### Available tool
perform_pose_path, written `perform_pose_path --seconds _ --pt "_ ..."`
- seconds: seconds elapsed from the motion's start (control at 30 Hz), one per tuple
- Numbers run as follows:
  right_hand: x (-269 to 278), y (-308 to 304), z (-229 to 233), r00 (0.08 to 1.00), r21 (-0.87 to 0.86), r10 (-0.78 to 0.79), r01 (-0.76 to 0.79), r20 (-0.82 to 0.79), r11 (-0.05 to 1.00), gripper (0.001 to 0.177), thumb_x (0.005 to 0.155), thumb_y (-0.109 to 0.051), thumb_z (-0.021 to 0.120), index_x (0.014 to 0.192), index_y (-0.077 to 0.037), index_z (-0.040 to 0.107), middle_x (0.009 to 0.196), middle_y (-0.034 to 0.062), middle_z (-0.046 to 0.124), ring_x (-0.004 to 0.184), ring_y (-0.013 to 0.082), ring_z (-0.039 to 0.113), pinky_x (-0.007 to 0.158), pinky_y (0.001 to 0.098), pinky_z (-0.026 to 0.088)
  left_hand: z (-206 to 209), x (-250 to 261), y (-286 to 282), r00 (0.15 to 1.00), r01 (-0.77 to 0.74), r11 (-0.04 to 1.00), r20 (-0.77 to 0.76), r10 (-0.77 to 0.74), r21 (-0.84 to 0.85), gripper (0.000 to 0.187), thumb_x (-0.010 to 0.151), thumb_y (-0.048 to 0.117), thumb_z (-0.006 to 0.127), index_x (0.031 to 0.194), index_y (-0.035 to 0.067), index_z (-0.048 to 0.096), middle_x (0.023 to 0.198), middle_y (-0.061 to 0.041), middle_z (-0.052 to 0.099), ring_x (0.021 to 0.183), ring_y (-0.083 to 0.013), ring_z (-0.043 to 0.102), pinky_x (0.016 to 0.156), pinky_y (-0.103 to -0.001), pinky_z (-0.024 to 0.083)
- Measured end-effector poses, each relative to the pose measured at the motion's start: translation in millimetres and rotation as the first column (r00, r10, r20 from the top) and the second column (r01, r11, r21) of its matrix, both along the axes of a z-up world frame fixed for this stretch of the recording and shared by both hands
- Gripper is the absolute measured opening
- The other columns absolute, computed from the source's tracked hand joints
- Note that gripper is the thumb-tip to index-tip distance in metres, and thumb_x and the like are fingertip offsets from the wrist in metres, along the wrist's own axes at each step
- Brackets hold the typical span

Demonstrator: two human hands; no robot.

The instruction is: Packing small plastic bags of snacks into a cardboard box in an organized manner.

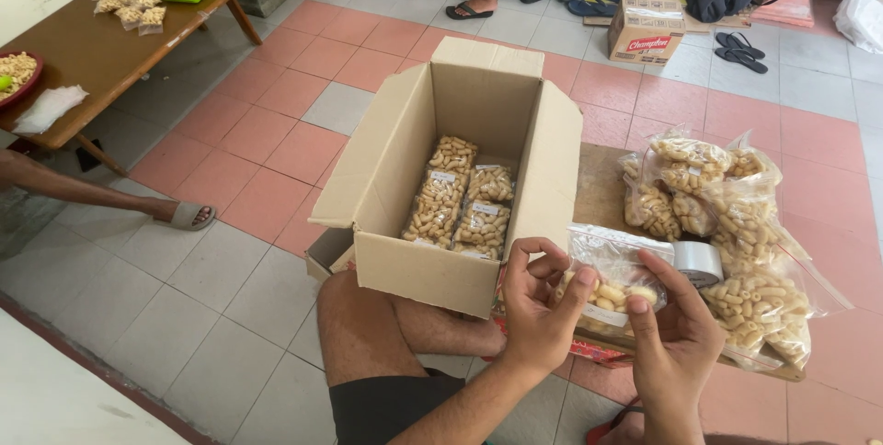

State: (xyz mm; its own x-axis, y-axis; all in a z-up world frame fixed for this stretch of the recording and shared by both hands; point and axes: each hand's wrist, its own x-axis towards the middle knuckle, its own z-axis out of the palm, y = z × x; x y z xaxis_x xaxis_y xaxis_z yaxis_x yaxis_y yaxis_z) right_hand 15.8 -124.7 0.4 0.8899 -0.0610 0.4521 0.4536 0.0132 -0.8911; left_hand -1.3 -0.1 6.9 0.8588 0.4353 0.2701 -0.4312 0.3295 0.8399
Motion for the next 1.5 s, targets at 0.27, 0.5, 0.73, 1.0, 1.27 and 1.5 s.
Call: perform_pose_path --seconds 0.27,0.5,0.73,1.0,1.27,1.5 --pt "1 0 -3 1.000 -0.003 0.001 -0.001 -0.003 1.000 0.049 0.100 -0.017 0.069 0.142 0.008 0.064 0.130 0.0156 0.071 0.118 0.0176 0.064 0.108 0.0272 0.051 -4 1 1 1.000 0.011 1.000 0.011 -0.011 -0.010 0.031 0.100 0.022 0.079 0.110 0.011 0.051 0.088 -0.007 0.074 0.074 -0.0097 0.067 0.061 -0.023 0.050" --pt "0 1 0 1.000 0.009 0.012 -0.012 0.004 1.000 0.049 0.100 -0.016 0.069 0.142 0.009 0.063 0.130 0.0171 0.071 0.120 0.0197 0.065 0.109 0.0292 0.052 -1 2 0 0.996 -0.036 0.999 0.079 0.035 0.009 0.029 0.100 0.019 0.078 0.108 0.010 0.052 0.086 -0.009 0.075 0.075 -0.0122 0.071 0.065 -0.024 0.053" --pt "-5 5 14 0.998 0.046 0.047 -0.045 -0.041 0.998 0.057 0.091 -0.012 0.075 0.142 0.011 0.062 0.133 0.0211 0.071 0.121 0.0223 0.067 0.106 0.0300 0.057 -2 4 1 0.992 -0.072 0.997 0.109 0.069 0.016 0.028 0.101 0.019 0.077 0.107 0.010 0.051 0.087 -0.013 0.077 0.073 -0.0162 0.075 0.058 -0.024 0.054" --pt "-4 -4 30 0.983 -0.433 0.054 0.029 0.178 0.901 0.065 0.072 -0.035 0.094 0.126 -0.006 0.070 0.122 0.0064 0.075 0.113 0.0190 0.068 0.100 0.0318 0.054 -4 12 7 0.985 -0.159 0.987 0.060 0.160 -0.009 0.025 0.099 0.016 0.077 0.104 0.011 0.053 0.082 -0.006 0.075 0.071 -0.0092 0.068 0.063 -0.023 0.050" --pt "-5 -7 29 0.961 -0.513 0.079 0.071 0.264 0.855 0.047 0.083 -0.034 0.086 0.117 -0.005 0.068 0.134 0.0163 0.060 0.128 0.0302 0.062 0.111 0.0432 0.050 -7 8 -1 0.971 -0.231 0.973 0.066 0.230 -0.004 0.027 0.100 0.023 0.076 0.110 0.012 0.054 0.090 -0.003 0.068 0.073 -0.0072 0.061 0.064 -0.024 0.050" --pt "-2 -8 31 0.897 -0.454 0.182 0.024 0.403 0.891 0.042 0.092 -0.027 0.077 0.117 -0.001 0.056 0.137 0.0228 0.068 0.134 0.0375 0.068 0.114 0.0455 0.055 27 -5 3 0.947 -0.271 0.936 0.237 0.217 0.224 0.031 0.105 0.035 0.070 0.118 0.013 0.053 0.133 -0.010 0.053 0.091 -0.0085 0.050 0.088 -0.024 0.046"
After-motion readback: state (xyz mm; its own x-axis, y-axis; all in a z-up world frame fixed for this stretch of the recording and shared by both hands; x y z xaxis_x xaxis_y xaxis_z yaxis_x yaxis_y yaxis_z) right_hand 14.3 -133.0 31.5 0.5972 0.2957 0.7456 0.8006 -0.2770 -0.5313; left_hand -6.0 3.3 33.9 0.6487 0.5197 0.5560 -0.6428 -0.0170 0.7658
